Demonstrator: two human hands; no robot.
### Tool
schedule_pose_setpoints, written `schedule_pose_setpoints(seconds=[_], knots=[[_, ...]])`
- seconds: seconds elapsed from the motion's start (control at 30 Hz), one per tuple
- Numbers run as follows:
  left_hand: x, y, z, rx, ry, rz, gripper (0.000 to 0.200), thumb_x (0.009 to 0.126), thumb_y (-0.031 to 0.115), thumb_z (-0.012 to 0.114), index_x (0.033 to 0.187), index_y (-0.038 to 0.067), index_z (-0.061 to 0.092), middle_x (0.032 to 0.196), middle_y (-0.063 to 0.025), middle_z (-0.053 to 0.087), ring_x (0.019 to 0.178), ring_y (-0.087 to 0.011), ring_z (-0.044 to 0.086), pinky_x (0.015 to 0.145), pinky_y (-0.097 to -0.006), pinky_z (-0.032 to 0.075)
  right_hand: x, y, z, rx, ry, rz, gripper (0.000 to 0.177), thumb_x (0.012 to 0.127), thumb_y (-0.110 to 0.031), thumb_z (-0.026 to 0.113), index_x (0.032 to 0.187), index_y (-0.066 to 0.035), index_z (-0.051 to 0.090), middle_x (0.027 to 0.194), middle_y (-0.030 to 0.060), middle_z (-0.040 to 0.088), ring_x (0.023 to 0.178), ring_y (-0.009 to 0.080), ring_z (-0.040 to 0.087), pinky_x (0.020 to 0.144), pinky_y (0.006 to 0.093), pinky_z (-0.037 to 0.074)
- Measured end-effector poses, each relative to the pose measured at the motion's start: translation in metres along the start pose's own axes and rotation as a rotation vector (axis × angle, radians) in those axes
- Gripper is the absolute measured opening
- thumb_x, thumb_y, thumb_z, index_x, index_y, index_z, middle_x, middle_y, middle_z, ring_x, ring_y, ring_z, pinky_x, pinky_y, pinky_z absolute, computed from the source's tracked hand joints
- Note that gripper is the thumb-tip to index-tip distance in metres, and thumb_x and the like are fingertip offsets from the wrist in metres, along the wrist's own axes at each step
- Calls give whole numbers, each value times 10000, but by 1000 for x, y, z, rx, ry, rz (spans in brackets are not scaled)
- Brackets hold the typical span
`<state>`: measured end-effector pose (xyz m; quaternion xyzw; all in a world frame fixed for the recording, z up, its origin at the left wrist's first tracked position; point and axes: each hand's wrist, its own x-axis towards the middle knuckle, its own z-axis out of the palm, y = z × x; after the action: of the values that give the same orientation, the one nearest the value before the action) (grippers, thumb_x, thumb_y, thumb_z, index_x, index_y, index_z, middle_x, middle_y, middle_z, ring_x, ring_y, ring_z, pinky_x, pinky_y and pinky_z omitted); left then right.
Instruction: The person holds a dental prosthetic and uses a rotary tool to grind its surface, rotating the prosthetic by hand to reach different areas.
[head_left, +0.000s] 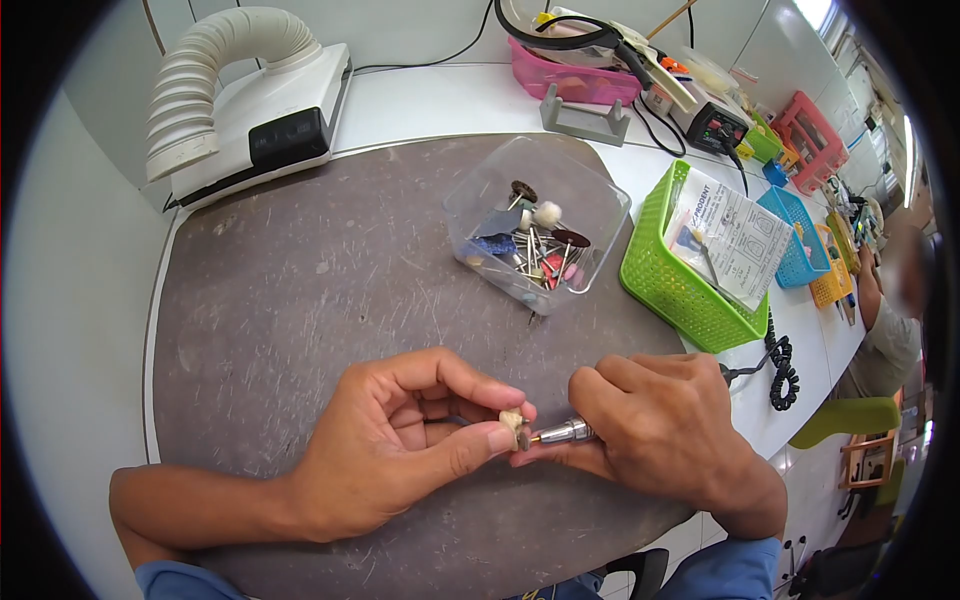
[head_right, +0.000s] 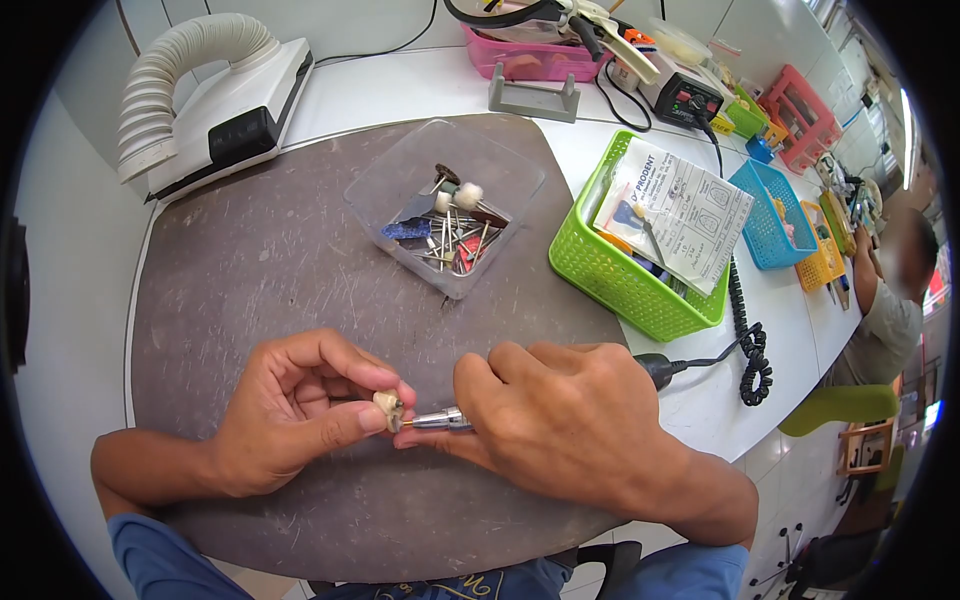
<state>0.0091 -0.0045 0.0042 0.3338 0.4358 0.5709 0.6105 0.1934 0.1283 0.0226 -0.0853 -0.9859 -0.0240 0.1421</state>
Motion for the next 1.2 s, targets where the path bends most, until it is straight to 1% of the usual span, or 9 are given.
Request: schedule_pose_setpoints(seconds=[0.07,0.13,0.23,0.33,0.57,0.97,1.07,1.2], knots=[[0,0,0,10,-1,4,214,870,-73,637,1065,-17,571,1096,-179,651,1055,-188,641,931,-324,537,0,0,0,-5,-1,4,557,778,-579,707,592,-119,453,516,-6,464,429,140,566,354,278,368],[1,1,2,51,70,41,216,865,-73,636,1060,-9,567,1093,-172,653,1047,-181,638,928,-319,530,1,1,0,30,62,47,555,770,-576,716,595,-119,454,516,-5,466,420,145,556,358,284,372],[0,-5,-1,80,50,92,223,854,-78,642,1050,-4,567,1093,-166,648,1044,-176,633,923,-311,524,1,1,-3,7,41,94,553,763,-576,722,599,-118,460,523,2,482,417,150,550,361,290,376],[-1,-6,1,79,35,104,231,847,-83,651,1047,-5,566,1086,-162,641,1044,-175,632,930,-319,526,2,1,-2,9,37,99,551,759,-577,722,601,-113,470,533,11,504,425,153,556,366,295,382],[-2,-4,3,103,58,82,229,839,-83,664,1035,-18,564,1064,-154,639,1022,-177,643,933,-324,538,3,-1,-3,-3,9,84,545,771,-576,709,607,-102,495,538,12,513,442,157,570,373,296,392],[-3,-6,2,95,54,89,216,840,-95,660,1021,-27,565,1057,-176,647,1015,-193,654,941,-327,541,2,-1,-1,-7,-17,82,539,786,-577,695,611,-109,496,535,10,509,454,146,592,366,295,391],[-3,-5,3,76,55,86,219,841,-95,658,1026,-29,561,1057,-180,649,1012,-193,655,937,-328,544,2,-1,-1,3,-15,58,538,787,-574,695,610,-109,491,537,9,508,455,146,592,362,293,388],[-3,-4,3,89,56,72,267,841,-84,666,1066,-29,532,1061,-164,640,1031,-187,647,949,-327,540,2,0,-1,-7,-9,73,538,785,-570,698,609,-110,481,536,4,502,453,145,590,357,289,385]])
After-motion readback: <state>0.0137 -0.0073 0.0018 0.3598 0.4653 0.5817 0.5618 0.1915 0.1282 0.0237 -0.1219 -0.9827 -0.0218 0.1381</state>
